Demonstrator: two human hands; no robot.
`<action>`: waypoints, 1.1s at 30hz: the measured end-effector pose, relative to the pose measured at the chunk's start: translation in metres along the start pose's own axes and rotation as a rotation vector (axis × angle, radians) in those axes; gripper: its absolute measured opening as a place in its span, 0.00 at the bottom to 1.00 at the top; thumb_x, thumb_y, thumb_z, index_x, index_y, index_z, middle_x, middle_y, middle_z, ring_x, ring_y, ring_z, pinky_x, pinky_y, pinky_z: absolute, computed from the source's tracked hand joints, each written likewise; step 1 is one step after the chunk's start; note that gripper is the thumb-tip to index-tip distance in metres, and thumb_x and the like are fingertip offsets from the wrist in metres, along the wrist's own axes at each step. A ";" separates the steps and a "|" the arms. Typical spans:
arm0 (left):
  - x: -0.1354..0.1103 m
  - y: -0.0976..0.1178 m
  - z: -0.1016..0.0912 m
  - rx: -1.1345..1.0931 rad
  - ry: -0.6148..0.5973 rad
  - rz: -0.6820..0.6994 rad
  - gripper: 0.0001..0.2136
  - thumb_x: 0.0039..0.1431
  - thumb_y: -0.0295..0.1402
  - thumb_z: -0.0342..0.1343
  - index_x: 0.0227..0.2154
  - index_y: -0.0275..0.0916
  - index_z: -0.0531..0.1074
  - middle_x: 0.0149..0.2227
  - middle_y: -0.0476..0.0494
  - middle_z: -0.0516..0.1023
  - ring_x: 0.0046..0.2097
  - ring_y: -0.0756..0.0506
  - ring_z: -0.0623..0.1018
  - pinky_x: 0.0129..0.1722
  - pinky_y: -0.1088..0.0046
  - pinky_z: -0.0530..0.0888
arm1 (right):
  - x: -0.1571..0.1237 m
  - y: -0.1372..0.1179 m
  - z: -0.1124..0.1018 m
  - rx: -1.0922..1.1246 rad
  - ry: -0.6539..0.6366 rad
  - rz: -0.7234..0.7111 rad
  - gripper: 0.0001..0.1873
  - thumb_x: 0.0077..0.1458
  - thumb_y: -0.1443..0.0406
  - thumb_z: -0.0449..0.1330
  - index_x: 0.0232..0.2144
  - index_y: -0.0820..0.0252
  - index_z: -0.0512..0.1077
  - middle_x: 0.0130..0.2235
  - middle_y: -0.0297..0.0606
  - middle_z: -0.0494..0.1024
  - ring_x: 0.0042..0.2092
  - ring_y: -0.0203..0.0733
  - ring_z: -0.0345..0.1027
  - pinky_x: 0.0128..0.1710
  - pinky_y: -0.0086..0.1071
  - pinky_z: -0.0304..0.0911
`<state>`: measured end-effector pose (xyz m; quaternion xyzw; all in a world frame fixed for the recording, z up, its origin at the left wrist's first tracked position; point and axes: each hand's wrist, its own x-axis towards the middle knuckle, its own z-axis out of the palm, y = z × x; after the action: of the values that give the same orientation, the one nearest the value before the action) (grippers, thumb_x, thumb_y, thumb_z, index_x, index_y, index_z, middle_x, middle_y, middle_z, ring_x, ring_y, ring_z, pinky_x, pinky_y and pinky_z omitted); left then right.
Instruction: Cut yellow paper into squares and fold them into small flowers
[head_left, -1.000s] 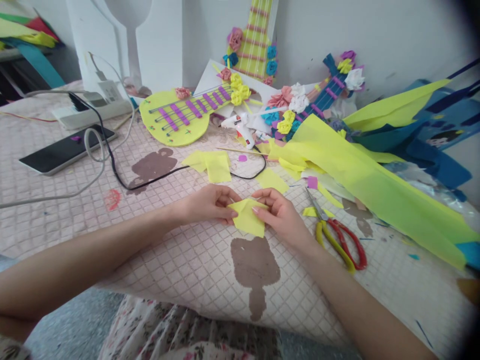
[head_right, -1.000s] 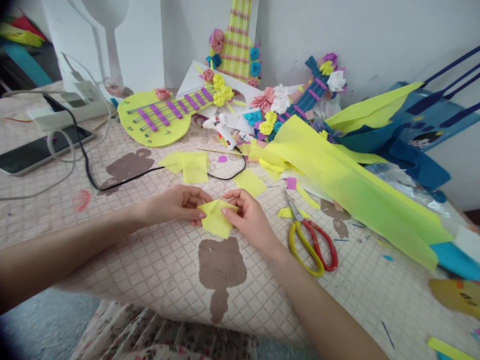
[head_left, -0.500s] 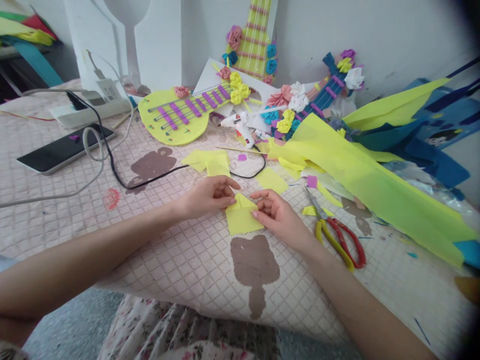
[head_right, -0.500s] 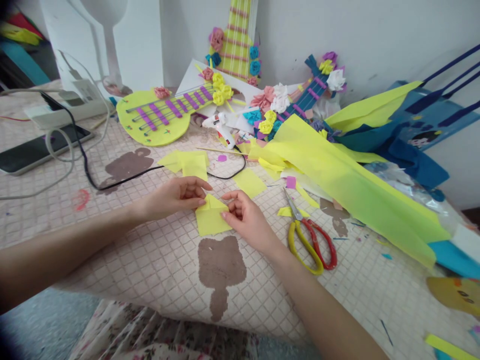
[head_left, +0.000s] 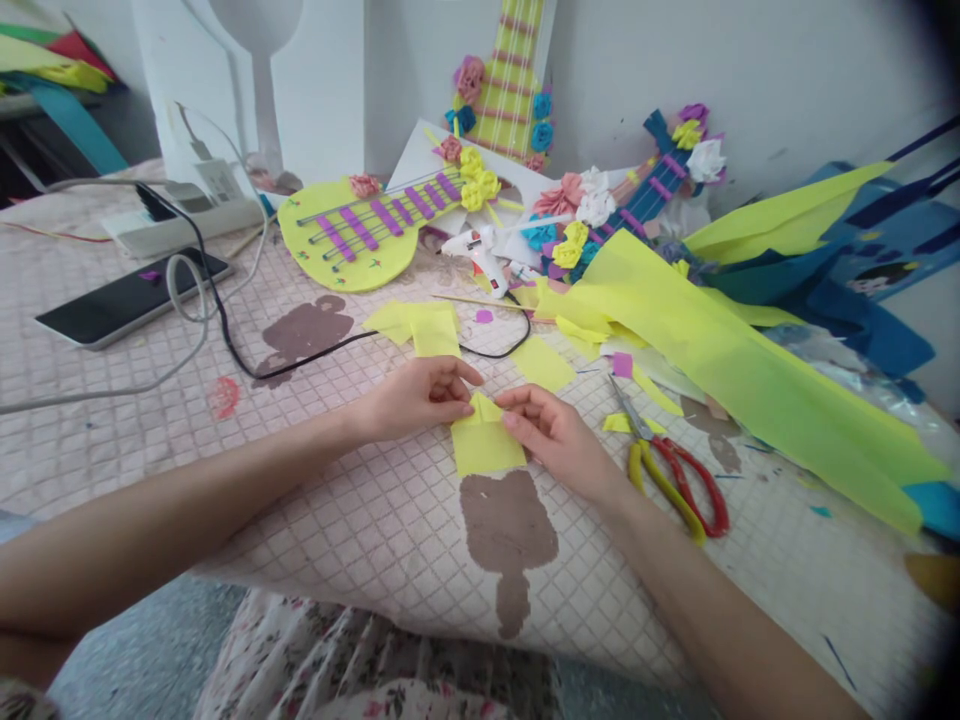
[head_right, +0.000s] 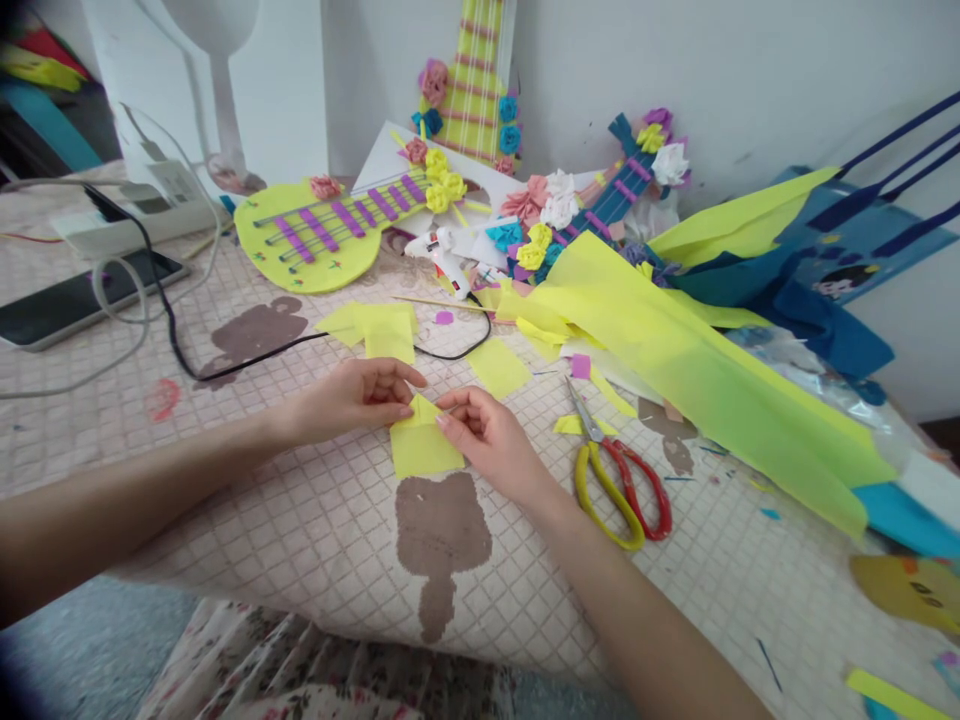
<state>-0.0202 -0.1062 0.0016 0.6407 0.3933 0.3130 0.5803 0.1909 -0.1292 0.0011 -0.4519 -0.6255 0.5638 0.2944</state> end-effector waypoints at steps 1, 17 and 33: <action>0.000 -0.001 0.000 -0.011 -0.004 0.000 0.14 0.49 0.28 0.59 0.41 0.33 0.68 0.26 0.51 0.72 0.28 0.55 0.72 0.28 0.81 0.68 | 0.000 0.000 0.001 -0.005 0.011 0.006 0.11 0.54 0.58 0.57 0.38 0.57 0.66 0.30 0.33 0.69 0.29 0.33 0.62 0.26 0.28 0.59; -0.006 0.010 0.007 -0.096 -0.108 -0.275 0.09 0.52 0.36 0.58 0.29 0.34 0.73 0.26 0.49 0.75 0.27 0.52 0.75 0.28 0.76 0.74 | 0.000 -0.007 0.012 -0.028 0.046 -0.048 0.11 0.53 0.57 0.58 0.28 0.58 0.65 0.26 0.30 0.65 0.26 0.32 0.56 0.24 0.27 0.54; -0.007 0.012 0.012 -0.123 -0.067 -0.267 0.08 0.52 0.34 0.58 0.28 0.33 0.70 0.24 0.49 0.74 0.26 0.53 0.74 0.26 0.78 0.73 | 0.002 -0.005 0.016 -0.086 0.073 -0.059 0.12 0.52 0.57 0.58 0.25 0.58 0.64 0.25 0.30 0.64 0.26 0.32 0.56 0.24 0.28 0.54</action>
<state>-0.0113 -0.1184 0.0118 0.5560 0.4355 0.2352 0.6677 0.1752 -0.1343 0.0032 -0.4659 -0.6510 0.5105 0.3140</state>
